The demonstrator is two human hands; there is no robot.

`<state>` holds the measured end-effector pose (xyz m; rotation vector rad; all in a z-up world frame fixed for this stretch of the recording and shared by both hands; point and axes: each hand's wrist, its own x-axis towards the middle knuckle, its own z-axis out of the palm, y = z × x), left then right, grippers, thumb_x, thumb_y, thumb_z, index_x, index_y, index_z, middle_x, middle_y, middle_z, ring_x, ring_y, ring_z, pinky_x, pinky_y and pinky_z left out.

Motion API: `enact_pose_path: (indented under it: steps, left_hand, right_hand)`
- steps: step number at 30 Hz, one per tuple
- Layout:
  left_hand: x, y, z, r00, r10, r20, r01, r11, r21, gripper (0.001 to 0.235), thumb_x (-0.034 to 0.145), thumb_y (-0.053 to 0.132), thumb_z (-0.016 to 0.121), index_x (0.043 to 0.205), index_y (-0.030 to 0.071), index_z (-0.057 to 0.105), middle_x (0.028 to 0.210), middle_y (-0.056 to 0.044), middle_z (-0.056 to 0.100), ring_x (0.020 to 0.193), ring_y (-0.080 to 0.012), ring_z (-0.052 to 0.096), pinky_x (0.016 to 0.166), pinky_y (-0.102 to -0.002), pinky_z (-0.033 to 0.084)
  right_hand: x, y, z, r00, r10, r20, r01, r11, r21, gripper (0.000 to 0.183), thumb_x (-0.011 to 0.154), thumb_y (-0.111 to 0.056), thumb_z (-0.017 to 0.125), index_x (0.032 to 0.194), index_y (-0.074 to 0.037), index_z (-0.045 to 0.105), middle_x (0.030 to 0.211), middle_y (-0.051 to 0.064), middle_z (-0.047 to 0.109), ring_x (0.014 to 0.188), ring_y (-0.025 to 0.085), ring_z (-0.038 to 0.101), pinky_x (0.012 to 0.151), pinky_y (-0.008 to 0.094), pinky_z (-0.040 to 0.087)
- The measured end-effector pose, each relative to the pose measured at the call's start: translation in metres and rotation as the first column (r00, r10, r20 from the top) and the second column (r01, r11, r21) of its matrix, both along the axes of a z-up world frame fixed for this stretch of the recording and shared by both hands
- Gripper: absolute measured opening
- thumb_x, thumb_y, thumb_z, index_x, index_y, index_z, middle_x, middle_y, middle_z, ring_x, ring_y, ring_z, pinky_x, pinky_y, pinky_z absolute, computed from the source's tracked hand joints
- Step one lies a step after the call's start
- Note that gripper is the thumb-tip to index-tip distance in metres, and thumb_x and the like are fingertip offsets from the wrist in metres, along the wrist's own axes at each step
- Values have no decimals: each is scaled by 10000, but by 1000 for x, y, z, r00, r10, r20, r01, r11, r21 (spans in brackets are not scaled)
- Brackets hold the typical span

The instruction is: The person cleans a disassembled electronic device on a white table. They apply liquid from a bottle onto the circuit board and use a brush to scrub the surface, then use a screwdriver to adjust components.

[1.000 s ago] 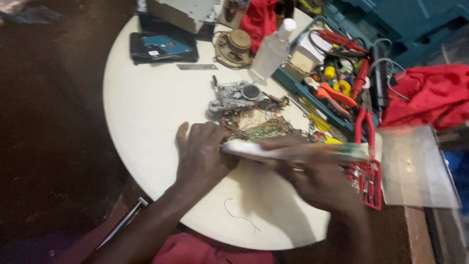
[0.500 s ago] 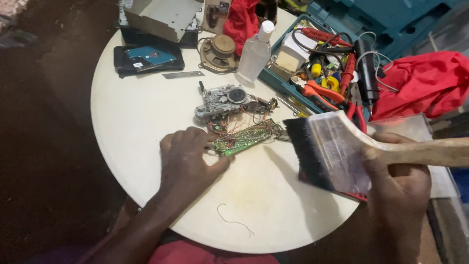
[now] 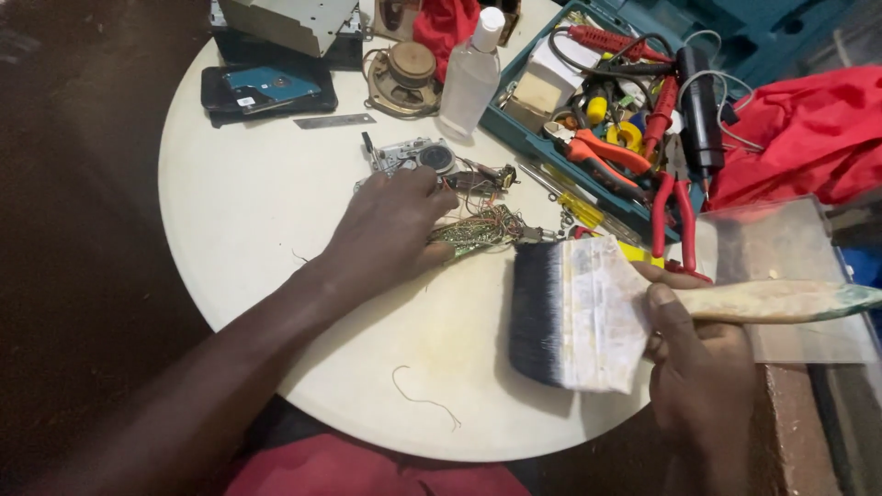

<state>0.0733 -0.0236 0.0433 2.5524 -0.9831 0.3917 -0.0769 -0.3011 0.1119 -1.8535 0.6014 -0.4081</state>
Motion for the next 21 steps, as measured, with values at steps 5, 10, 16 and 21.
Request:
enact_pose_path:
  steps: [5, 10, 16, 21]
  left_hand:
    - [9, -14, -2, 997, 25, 70, -32, 995, 95, 166, 931, 202, 692, 821, 94, 753, 829, -94, 681, 690, -332, 683, 607, -494, 504]
    - [10, -20, -19, 993, 104, 65, -111, 985, 132, 240, 828, -113, 579, 726, 60, 712, 600, -84, 663, 507, -245, 664, 468, -438, 537]
    - [4, -11, -12, 997, 74, -36, -76, 995, -61, 183, 973, 91, 801, 811, 29, 742, 685, -126, 713, 637, -324, 739, 648, -527, 632]
    - [-3, -11, -5, 972, 198, -127, -196, 980, 28, 175, 974, 210, 759, 876, 67, 734, 771, -92, 749, 624, -245, 717, 573, -452, 602]
  right_hand:
    - [0, 8, 6, 988, 114, -105, -111, 993, 34, 434, 1019, -341, 615, 1303, -46, 759, 1057, 88, 683, 939, 205, 649, 778, 329, 523]
    - [3, 23, 6, 975, 218, 47, -223, 960, 166, 419, 971, -233, 614, 1290, 25, 698, 1378, 137, 744, 1248, 252, 713, 964, 361, 606]
    - [11, 27, 2, 983, 160, 92, -162, 987, 16, 510, 998, -431, 606, 1299, -43, 745, 1012, 111, 717, 749, 188, 654, 587, 326, 585]
    - [20, 52, 11, 965, 248, 90, -243, 968, -62, 163, 1058, -229, 506, 1162, -106, 530, 1355, 119, 770, 1303, 286, 736, 946, 425, 656]
